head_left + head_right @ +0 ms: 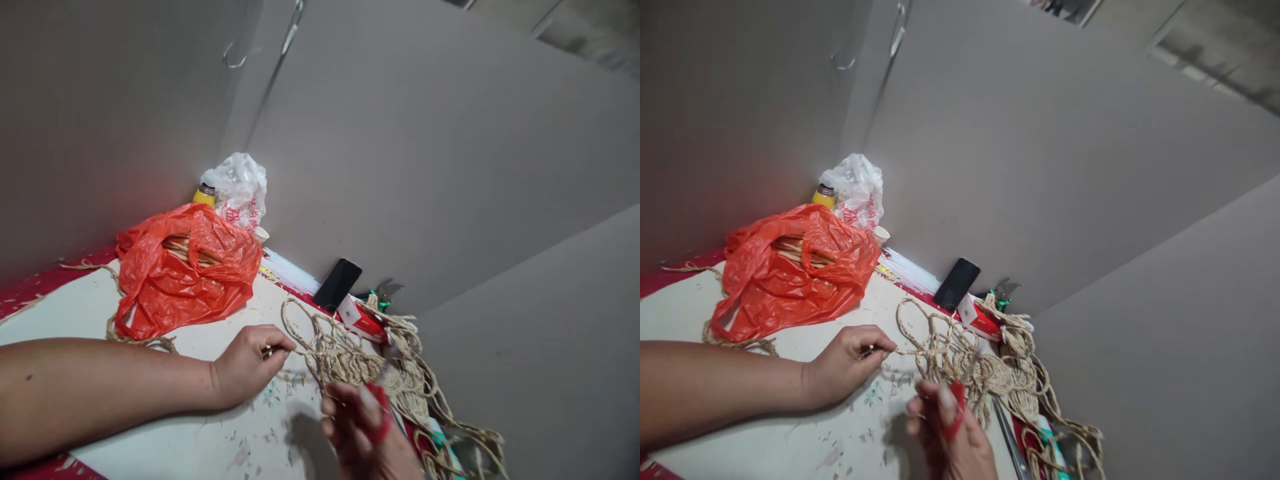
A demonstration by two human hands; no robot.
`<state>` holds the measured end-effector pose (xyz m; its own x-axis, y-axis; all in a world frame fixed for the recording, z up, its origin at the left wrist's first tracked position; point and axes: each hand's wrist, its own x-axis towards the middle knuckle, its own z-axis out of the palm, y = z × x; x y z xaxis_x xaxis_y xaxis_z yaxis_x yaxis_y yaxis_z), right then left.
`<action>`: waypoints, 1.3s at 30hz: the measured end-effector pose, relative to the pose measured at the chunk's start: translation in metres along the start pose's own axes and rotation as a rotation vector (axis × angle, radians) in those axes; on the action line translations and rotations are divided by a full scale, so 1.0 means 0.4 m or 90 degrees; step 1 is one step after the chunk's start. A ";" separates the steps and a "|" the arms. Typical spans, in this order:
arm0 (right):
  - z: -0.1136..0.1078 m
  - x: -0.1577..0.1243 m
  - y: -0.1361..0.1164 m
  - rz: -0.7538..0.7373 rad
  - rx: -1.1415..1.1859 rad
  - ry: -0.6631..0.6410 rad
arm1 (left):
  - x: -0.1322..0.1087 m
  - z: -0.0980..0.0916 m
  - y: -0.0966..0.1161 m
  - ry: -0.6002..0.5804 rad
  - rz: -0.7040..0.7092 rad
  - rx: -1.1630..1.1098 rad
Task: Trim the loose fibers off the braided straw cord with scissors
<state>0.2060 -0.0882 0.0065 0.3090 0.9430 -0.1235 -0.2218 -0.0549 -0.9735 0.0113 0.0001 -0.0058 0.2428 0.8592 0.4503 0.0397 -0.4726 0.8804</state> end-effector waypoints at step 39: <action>0.076 0.054 0.015 -0.040 0.050 -0.084 | -0.002 0.003 0.030 -0.179 -0.378 -0.273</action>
<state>0.1831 -0.0582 0.0038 0.2020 0.9789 -0.0323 -0.2794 0.0260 -0.9598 0.0129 -0.0066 0.0043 0.5371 0.8352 -0.1182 -0.1240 0.2168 0.9683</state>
